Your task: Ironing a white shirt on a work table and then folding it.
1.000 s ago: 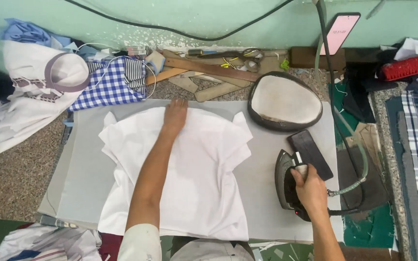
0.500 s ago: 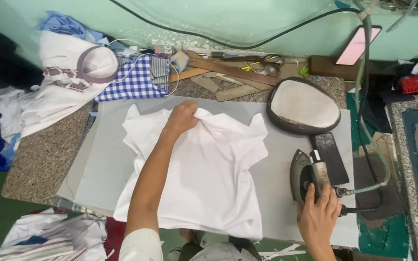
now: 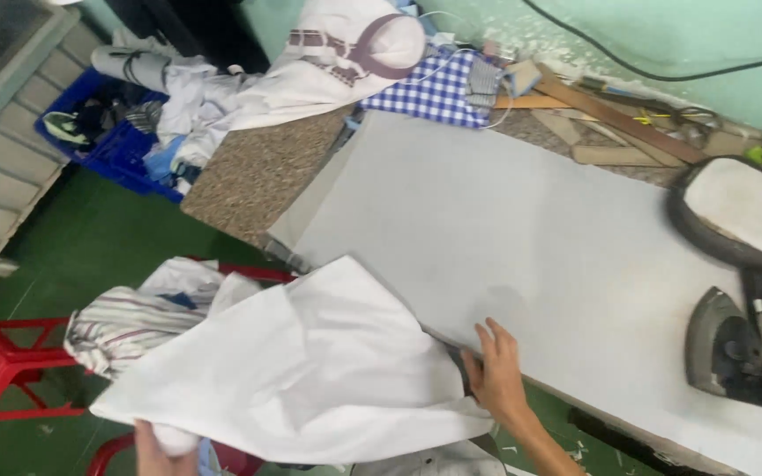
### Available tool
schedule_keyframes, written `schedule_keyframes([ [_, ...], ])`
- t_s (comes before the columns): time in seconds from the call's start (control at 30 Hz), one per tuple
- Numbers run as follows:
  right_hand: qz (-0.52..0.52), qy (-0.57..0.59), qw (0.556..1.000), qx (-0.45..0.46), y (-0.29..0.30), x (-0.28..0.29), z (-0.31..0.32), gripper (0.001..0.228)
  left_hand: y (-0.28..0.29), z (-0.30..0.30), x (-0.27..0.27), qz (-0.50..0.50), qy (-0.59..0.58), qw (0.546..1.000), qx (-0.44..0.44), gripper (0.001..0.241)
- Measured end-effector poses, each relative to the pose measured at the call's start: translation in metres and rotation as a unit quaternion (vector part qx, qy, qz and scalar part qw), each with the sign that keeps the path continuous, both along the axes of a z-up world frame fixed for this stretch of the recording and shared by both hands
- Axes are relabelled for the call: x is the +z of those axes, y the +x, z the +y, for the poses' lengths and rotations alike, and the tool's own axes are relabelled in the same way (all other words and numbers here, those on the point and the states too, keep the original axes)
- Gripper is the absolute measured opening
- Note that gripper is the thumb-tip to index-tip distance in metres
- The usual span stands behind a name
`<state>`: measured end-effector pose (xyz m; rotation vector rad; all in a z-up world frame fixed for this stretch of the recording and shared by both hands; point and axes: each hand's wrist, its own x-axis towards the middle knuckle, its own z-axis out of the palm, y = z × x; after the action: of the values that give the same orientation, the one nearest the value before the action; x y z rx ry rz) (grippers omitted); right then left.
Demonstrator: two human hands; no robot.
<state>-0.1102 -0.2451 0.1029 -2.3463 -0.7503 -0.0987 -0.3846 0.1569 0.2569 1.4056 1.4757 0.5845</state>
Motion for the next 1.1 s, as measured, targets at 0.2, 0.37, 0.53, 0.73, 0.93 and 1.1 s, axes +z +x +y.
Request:
schedule_keyframes([
  [0.2, -0.003, 0.138, 0.946, 0.295, -0.099, 0.055, 0.122, 0.034, -0.015, -0.078, -0.147, -0.328, -0.234, 0.881, 0.246, 0.041],
  [0.37, 0.090, 0.010, 0.963, 0.255, -0.142, 0.007, 0.127, 0.053, 0.065, -0.159, -0.078, -0.346, -0.354, 0.867, -0.057, 0.073],
  [0.53, 0.133, 0.062, 0.984, 0.101, -0.104, 0.002, 0.067, 0.035, 0.099, -0.201, -0.069, -0.573, -0.389, 0.659, -0.293, 0.081],
  [0.73, -0.103, 0.112, 0.988, 0.026, -0.092, 0.025, 0.012, 0.051, 0.100, -0.145, -0.124, -0.411, -0.466, 0.719, -0.310, 0.082],
  [0.93, 0.569, -0.039, 0.820, -0.038, -0.041, 0.174, 0.102, 0.062, 0.046, -0.053, -0.175, -0.545, -0.349, 0.743, -0.170, 0.016],
  [1.1, 0.134, -0.083, 0.933, 0.323, -0.048, 0.019, 0.213, 0.037, 0.051, 0.098, -0.117, -0.479, -0.057, 0.868, -0.118, 0.059],
])
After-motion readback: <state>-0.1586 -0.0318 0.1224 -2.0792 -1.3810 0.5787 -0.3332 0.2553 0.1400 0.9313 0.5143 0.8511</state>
